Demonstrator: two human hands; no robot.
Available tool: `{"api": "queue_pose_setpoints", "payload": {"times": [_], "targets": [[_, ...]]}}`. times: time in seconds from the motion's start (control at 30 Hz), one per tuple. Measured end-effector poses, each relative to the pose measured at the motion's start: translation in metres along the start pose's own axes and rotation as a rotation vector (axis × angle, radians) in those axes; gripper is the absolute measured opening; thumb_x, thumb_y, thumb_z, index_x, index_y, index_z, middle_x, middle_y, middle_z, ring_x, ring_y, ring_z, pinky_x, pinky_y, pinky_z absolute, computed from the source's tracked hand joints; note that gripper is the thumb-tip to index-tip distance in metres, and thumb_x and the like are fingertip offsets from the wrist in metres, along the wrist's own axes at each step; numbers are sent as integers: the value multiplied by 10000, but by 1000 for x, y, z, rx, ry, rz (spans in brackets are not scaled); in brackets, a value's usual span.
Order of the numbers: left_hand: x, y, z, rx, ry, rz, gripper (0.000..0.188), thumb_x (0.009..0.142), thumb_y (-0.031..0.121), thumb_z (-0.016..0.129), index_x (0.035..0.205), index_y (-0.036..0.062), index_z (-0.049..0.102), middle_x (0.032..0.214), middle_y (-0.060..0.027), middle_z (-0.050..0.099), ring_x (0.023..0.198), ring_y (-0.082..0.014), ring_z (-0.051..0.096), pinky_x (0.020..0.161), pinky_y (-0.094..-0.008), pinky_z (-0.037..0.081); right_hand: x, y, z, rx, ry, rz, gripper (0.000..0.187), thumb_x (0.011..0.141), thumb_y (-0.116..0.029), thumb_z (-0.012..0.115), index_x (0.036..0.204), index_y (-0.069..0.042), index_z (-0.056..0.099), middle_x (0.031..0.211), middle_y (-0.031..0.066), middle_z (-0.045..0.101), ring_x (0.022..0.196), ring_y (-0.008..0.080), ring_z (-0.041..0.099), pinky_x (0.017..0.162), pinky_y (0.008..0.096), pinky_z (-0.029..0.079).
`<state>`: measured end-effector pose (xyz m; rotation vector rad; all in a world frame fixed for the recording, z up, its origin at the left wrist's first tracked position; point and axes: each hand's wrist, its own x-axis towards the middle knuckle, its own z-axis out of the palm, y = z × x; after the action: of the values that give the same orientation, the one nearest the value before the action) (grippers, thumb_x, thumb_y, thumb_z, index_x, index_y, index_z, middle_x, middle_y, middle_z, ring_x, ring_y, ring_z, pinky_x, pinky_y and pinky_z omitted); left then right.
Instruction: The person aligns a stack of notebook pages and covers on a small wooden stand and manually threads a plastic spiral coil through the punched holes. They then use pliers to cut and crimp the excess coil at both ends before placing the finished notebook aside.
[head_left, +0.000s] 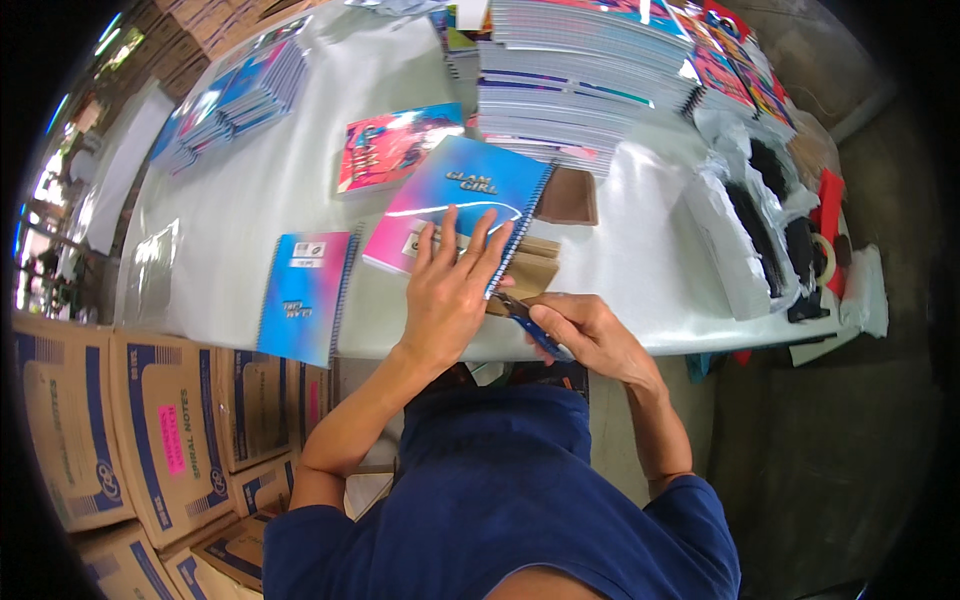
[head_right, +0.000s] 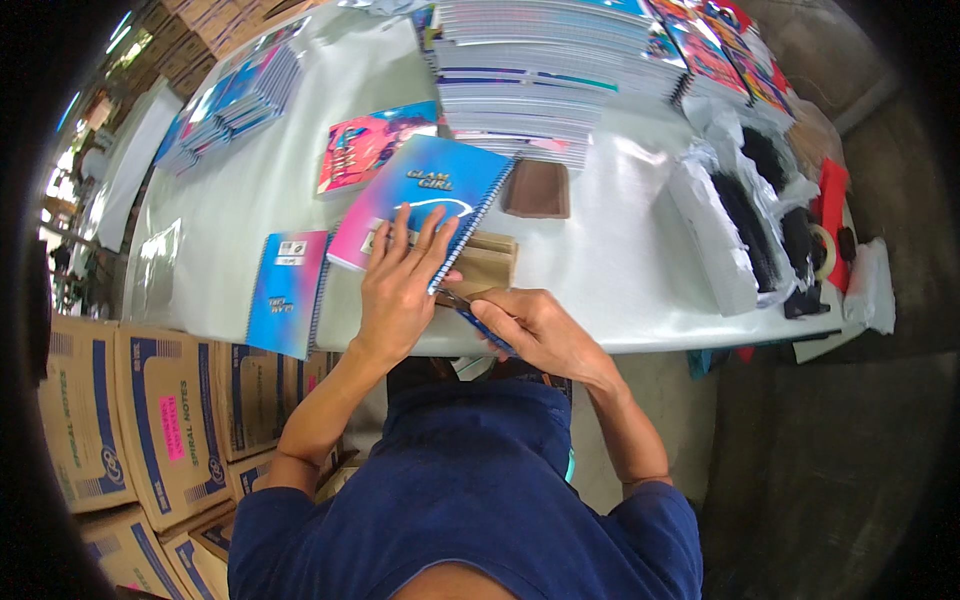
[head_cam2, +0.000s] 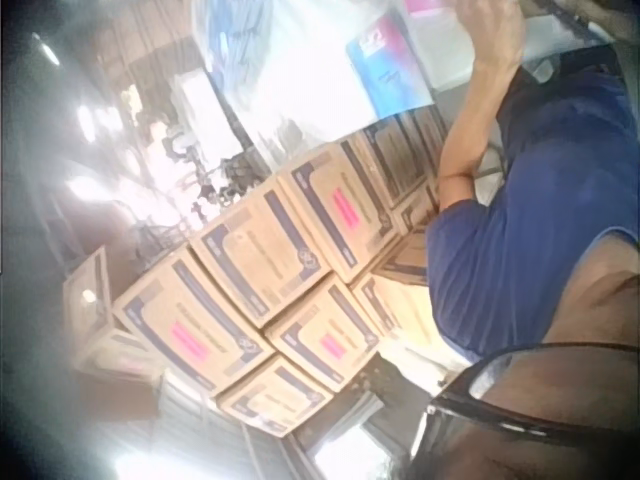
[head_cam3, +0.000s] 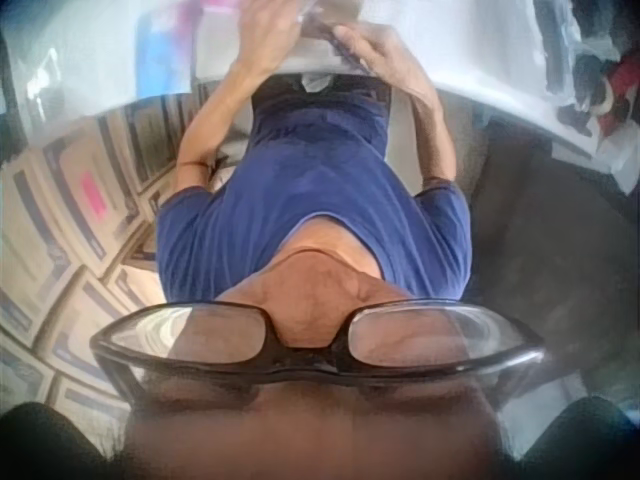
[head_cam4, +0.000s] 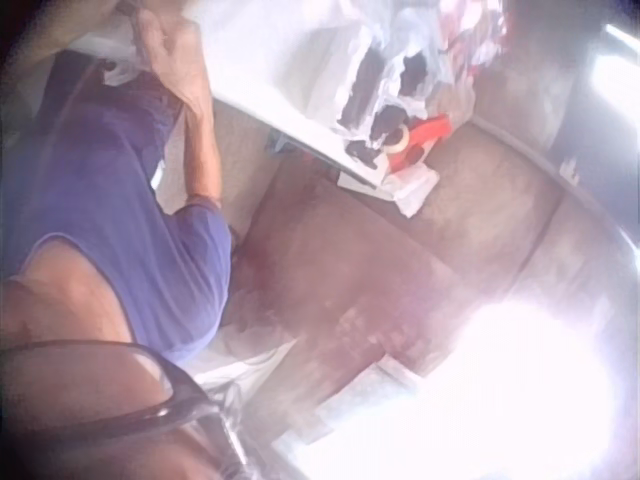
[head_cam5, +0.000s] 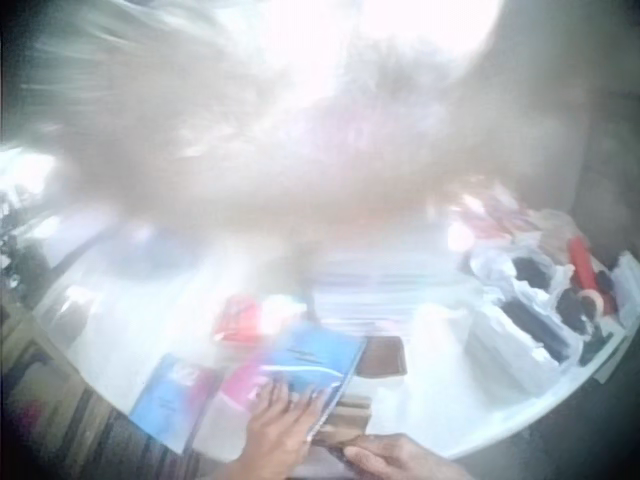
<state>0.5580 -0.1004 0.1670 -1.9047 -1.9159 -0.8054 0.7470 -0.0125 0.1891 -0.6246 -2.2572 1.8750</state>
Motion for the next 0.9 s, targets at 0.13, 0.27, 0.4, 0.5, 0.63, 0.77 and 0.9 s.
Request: {"api": "queue_pose_setpoints", "payload": {"times": [0.13, 0.27, 0.4, 0.5, 0.63, 0.77, 0.9], "targets": [[4, -30, -35, -70, 102, -101, 601, 790, 83, 724, 1366, 109, 552, 1412, -104, 532, 1281, -367, 511, 1056, -524, 371, 3, -13, -20, -326, 198, -356, 287, 969, -175, 593, 1152, 36, 660, 917, 123, 642, 754, 177, 592, 724, 293, 495], [-8, -85, -98, -324, 291, -337, 644, 769, -120, 618, 1373, 89, 545, 1412, -109, 535, 1290, -339, 519, 1052, -446, 421, 8, 15, -68, -491, 617, -205, 226, 974, -107, 564, 1141, 11, 661, 926, 113, 611, 764, 167, 556, 688, 302, 474], [-69, -114, -135, -159, 127, -336, 639, 747, -93, 658, 1355, 75, 560, 1408, -118, 537, 1297, -332, 514, 1090, -447, 386, 21, 93, -112, -964, 779, -138, 265, 967, -148, 582, 1186, -6, 626, 984, 149, 619, 770, 295, 600, 712, 377, 491], [-143, -139, -121, 88, -375, -268, 771, 734, 115, 748, 1443, 93, 446, 1499, -126, 421, 1416, -352, 339, 1136, -545, 271, 21, 118, -115, -1166, 767, -143, 285, 947, -181, 612, 1194, -40, 636, 1068, 150, 612, 934, 323, 577, 842, 412, 457], [-162, -143, -122, -64, -794, -355, 948, 695, 362, 778, 1502, 111, 349, 1576, -112, 296, 1478, -360, 181, 1164, -595, 143, 30, 115, -111, -1301, 824, -251, 276, 920, -153, 644, 1179, -59, 654, 1133, 142, 596, 1062, 310, 555, 924, 410, 431], [-90, -162, -87, 34, -494, -181, 946, 753, 410, 748, 1520, 101, 289, 1594, -101, 250, 1482, -356, 159, 1173, -580, 148, 57, 91, -119, -1120, 935, -483, 254, 909, -78, 641, 1161, -57, 661, 1159, 130, 598, 1048, 313, 584, 883, 405, 472], [14, -183, 21, 157, -240, -73, 846, 819, 397, 714, 1501, 95, 313, 1575, -77, 285, 1468, -322, 206, 1173, -561, 183, 101, 49, -102, -968, 770, -545, 244, 872, -47, 661, 1115, -64, 674, 1165, 130, 608, 998, 314, 604, 827, 398, 511]]}}
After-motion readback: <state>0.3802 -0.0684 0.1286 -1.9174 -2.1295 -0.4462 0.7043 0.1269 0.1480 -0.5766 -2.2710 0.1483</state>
